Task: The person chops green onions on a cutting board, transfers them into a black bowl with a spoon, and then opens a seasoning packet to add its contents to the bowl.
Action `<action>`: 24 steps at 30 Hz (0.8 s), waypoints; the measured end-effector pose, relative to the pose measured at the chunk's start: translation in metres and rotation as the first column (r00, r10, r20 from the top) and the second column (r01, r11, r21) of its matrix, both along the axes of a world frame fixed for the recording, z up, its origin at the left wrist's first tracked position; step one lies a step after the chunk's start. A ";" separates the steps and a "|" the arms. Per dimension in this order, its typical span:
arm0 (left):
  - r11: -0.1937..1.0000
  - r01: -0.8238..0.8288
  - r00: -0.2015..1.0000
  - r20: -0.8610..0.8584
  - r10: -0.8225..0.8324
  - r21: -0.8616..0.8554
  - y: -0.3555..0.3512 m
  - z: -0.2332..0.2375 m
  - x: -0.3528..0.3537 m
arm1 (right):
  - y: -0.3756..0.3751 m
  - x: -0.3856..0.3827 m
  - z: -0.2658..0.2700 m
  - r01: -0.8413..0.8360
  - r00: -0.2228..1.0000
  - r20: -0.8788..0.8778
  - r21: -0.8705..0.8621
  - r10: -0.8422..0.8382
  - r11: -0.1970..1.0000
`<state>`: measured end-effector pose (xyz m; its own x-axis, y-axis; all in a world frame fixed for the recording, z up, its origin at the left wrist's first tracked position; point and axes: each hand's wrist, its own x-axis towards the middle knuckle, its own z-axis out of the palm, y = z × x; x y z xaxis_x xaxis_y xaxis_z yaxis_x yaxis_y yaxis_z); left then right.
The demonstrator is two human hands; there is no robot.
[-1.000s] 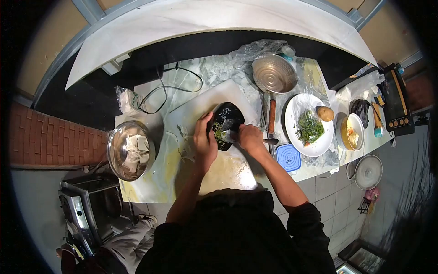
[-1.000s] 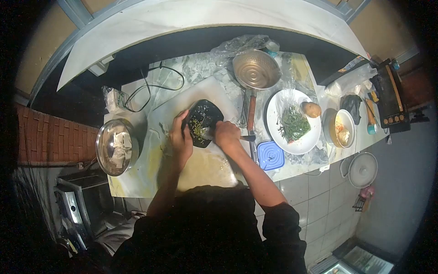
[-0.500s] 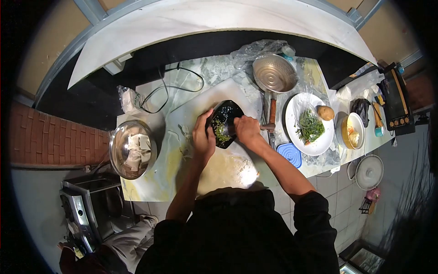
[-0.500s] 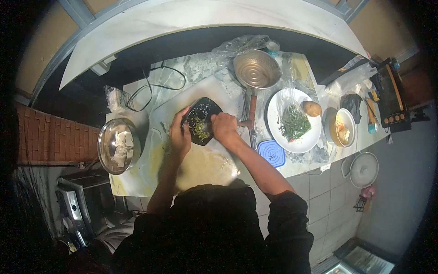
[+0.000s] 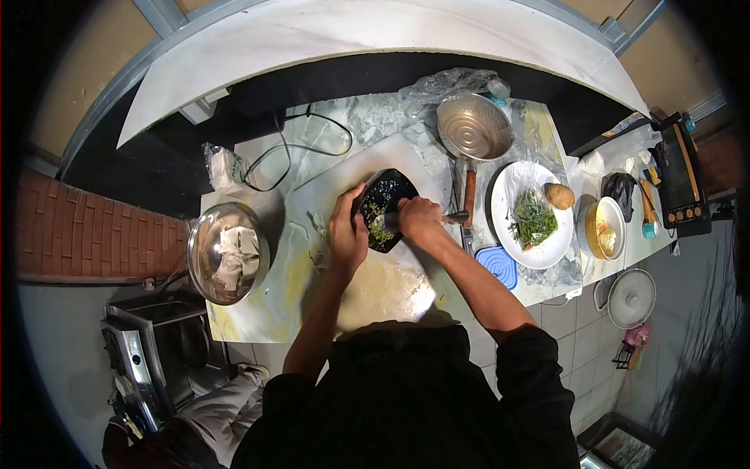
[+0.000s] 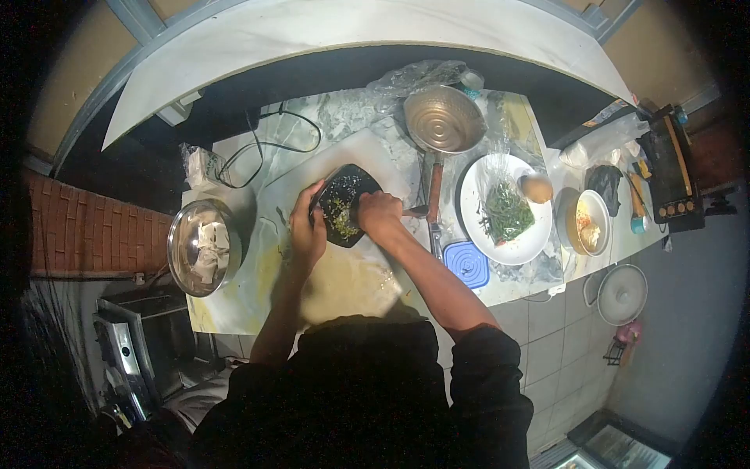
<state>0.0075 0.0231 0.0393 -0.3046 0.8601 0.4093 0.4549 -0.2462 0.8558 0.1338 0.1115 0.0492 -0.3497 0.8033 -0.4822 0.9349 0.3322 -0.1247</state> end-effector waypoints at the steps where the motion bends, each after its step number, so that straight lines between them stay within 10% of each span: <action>1: 1.000 0.002 1.000 0.000 -0.002 0.002 -0.001 -0.001 0.000 | 0.000 -0.002 0.002 0.002 1.000 0.000 0.002 -0.002 1.000; 24: 0.998 0.023 0.998 0.067 -0.019 -0.056 0.004 0.001 0.006 | -0.009 0.013 -0.006 -0.060 0.997 -0.038 0.094 0.063 0.994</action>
